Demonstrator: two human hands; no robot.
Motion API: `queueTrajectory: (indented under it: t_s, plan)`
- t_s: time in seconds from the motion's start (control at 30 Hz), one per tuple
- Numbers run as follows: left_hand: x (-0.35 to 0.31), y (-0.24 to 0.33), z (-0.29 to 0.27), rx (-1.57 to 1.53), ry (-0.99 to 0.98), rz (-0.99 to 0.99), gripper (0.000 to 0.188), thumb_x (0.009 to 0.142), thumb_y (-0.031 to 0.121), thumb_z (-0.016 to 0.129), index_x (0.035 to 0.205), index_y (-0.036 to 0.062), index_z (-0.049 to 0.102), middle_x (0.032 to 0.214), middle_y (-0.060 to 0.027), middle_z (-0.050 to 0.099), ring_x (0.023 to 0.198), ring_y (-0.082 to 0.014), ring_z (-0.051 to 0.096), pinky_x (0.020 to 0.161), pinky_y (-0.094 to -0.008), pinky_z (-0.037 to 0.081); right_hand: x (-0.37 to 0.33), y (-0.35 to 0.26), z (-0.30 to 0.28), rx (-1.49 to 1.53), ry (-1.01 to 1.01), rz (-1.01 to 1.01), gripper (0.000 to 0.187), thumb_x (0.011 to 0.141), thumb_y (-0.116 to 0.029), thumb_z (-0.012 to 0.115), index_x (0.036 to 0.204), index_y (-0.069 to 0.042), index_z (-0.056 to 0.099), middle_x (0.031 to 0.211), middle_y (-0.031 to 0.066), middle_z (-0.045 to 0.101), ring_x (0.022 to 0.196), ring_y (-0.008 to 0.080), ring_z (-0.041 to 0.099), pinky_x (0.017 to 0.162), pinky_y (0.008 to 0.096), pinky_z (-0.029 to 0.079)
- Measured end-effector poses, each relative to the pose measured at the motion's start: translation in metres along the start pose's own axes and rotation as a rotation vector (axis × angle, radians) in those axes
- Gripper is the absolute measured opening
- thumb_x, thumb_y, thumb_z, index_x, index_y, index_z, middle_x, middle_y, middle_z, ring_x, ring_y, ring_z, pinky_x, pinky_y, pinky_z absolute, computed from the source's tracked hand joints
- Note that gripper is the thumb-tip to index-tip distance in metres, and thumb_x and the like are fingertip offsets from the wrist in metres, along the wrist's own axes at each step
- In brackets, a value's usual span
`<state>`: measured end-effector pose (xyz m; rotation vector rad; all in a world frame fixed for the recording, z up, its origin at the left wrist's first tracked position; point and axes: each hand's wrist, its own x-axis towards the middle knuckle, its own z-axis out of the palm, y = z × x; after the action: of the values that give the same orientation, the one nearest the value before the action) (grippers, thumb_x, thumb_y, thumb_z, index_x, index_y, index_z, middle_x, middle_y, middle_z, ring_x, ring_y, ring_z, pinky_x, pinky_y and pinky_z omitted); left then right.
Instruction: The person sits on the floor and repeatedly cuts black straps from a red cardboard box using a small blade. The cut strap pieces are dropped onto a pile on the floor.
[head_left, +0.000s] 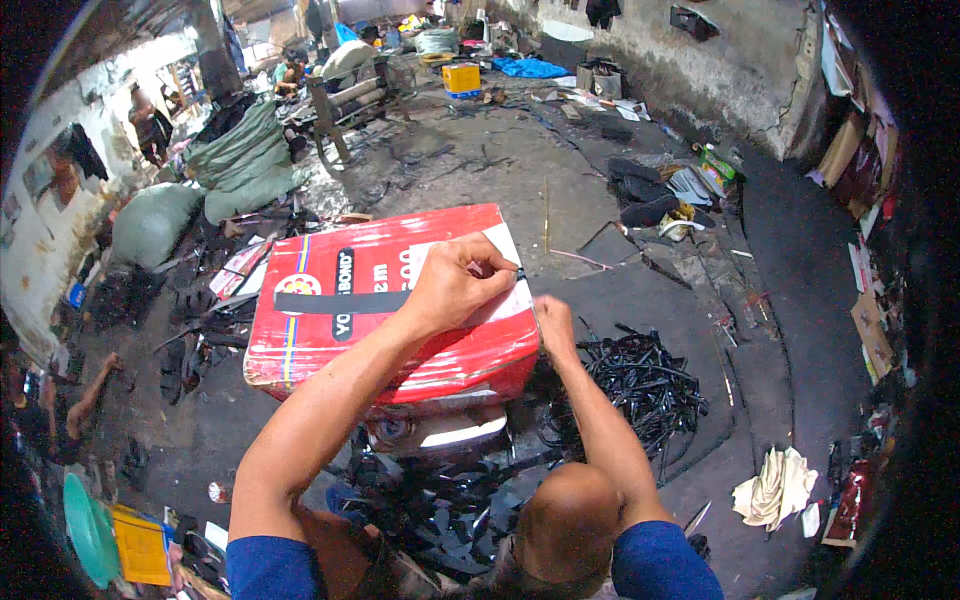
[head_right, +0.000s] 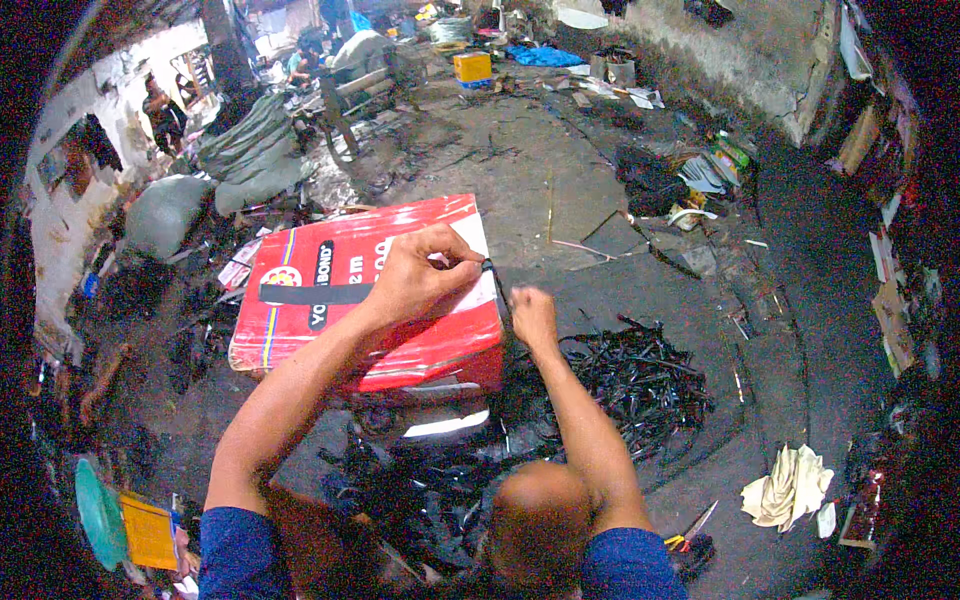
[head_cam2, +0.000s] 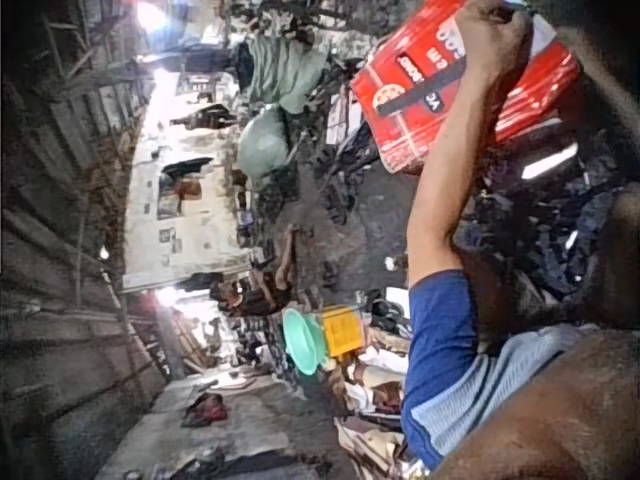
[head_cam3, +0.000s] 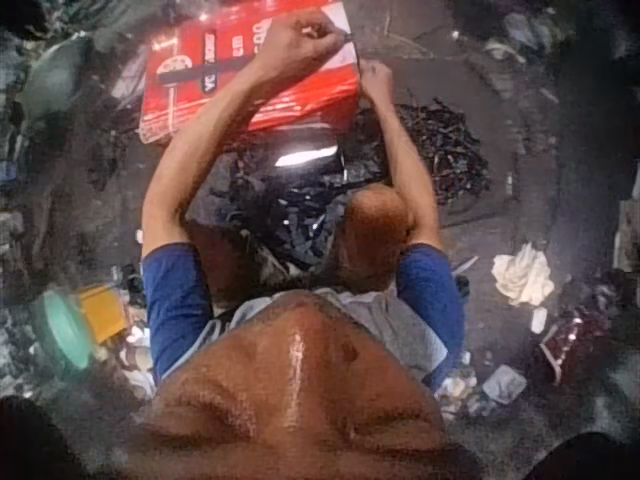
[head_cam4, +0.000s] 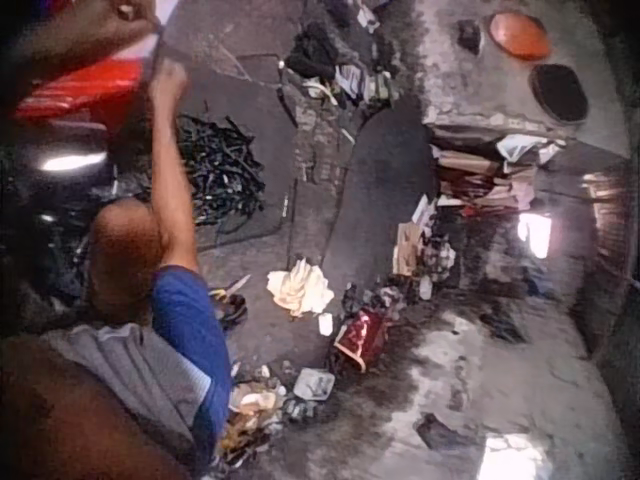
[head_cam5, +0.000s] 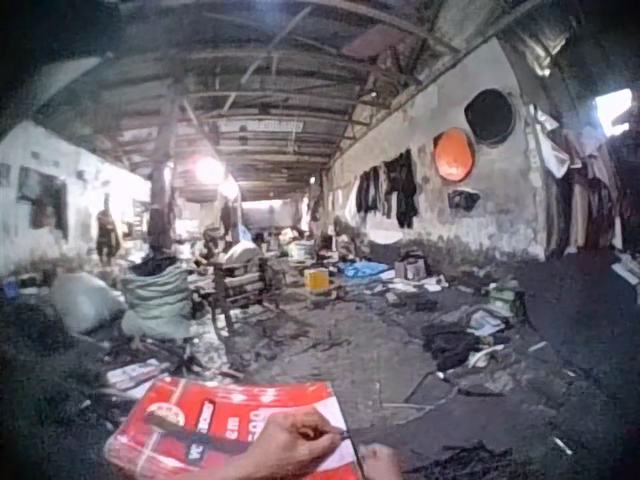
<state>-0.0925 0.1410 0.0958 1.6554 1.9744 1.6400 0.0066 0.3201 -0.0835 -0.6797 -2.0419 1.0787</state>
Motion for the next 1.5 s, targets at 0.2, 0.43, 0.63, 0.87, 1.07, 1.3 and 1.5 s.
queueTrajectory:
  t_s: [0.2, 0.43, 0.63, 0.87, 1.07, 1.3, 1.5]
  plan:
    - [0.005, 0.0, 0.003, 0.019, -0.028, -0.014, 0.007, 0.084, 0.007, 0.074, 0.084, -0.0007, 0.074, 0.084, -0.006, 0.069, 0.076, -0.0101, 0.065, 0.065, -0.026, 0.054, -0.066, 0.125, 0.018, -0.227, 0.024, 0.234, 0.036, 0.095, -0.03, 0.06, 0.086, 0.003, 0.068, 0.084, 0.0257, 0.068, 0.078, 0.0413, 0.067, 0.073, 0.0484, 0.05]
    - [0.009, -0.007, 0.006, -0.023, -0.041, 0.014, 0.008, 0.084, 0.007, 0.075, 0.088, 0.0008, 0.076, 0.086, -0.0063, 0.07, 0.079, -0.0127, 0.067, 0.068, -0.0275, 0.055, -0.119, 0.2, 0.01, -0.495, -0.138, 0.48, 0.037, 0.096, -0.029, 0.053, 0.091, 0.002, 0.071, 0.1, 0.027, 0.071, 0.095, 0.0464, 0.068, 0.087, 0.0535, 0.053]
    - [0.008, -0.01, 0.0, 0.04, -0.079, 0.093, 0.009, 0.084, 0.009, 0.075, 0.091, 0.0022, 0.078, 0.088, -0.0073, 0.071, 0.079, -0.0153, 0.068, 0.069, -0.0296, 0.055, -0.119, 0.203, -0.004, -0.524, -0.2, 0.467, 0.035, 0.092, -0.028, 0.059, 0.087, 0.004, 0.072, 0.096, 0.0288, 0.071, 0.097, 0.0469, 0.068, 0.089, 0.0526, 0.053]
    - [0.003, -0.013, -0.01, 0.182, -0.117, 0.374, 0.008, 0.086, 0.004, 0.074, 0.094, 0.0006, 0.076, 0.09, -0.0111, 0.072, 0.083, -0.0206, 0.07, 0.073, -0.0311, 0.055, -0.136, 0.25, -0.009, -0.748, -0.18, 0.176, 0.027, 0.085, -0.021, 0.057, 0.084, 0.0, 0.074, 0.089, 0.0248, 0.071, 0.087, 0.0421, 0.069, 0.081, 0.0531, 0.056]
    - [-0.006, -0.023, -0.018, 0.317, -0.137, 0.504, 0.016, 0.089, 0.003, 0.071, 0.104, 0.0022, 0.077, 0.093, -0.0114, 0.07, 0.085, -0.0242, 0.07, 0.072, -0.0329, 0.055, -0.115, 0.273, -0.06, -0.749, -0.07, 0.371, 0.028, 0.09, -0.022, 0.059, 0.088, 0.004, 0.069, 0.094, 0.0269, 0.072, 0.091, 0.0459, 0.07, 0.082, 0.053, 0.057]
    - [-0.003, -0.01, -0.009, 0.405, -0.21, 0.592, 0.042, 0.093, 0.032, 0.061, 0.12, 0.0018, 0.07, 0.12, -0.0172, 0.065, 0.107, -0.0343, 0.064, 0.094, -0.043, 0.052, -0.087, 0.201, -0.151, -0.94, 0.269, 0.567, 0.026, 0.095, -0.022, 0.055, 0.102, 0.001, 0.064, 0.099, 0.0279, 0.072, 0.092, 0.0472, 0.072, 0.08, 0.0552, 0.059]
    - [-0.006, -0.002, -0.011, 0.321, -0.272, 0.511, 0.062, 0.091, 0.037, 0.066, 0.129, -0.0109, 0.06, 0.112, -0.0221, 0.062, 0.102, -0.0362, 0.062, 0.091, -0.0418, 0.051, -0.098, 0.169, -0.184, -1.336, 0.53, 0.14, 0.023, 0.093, -0.023, 0.06, 0.102, -0.004, 0.07, 0.098, 0.019, 0.07, 0.096, 0.0377, 0.067, 0.084, 0.0502, 0.055]
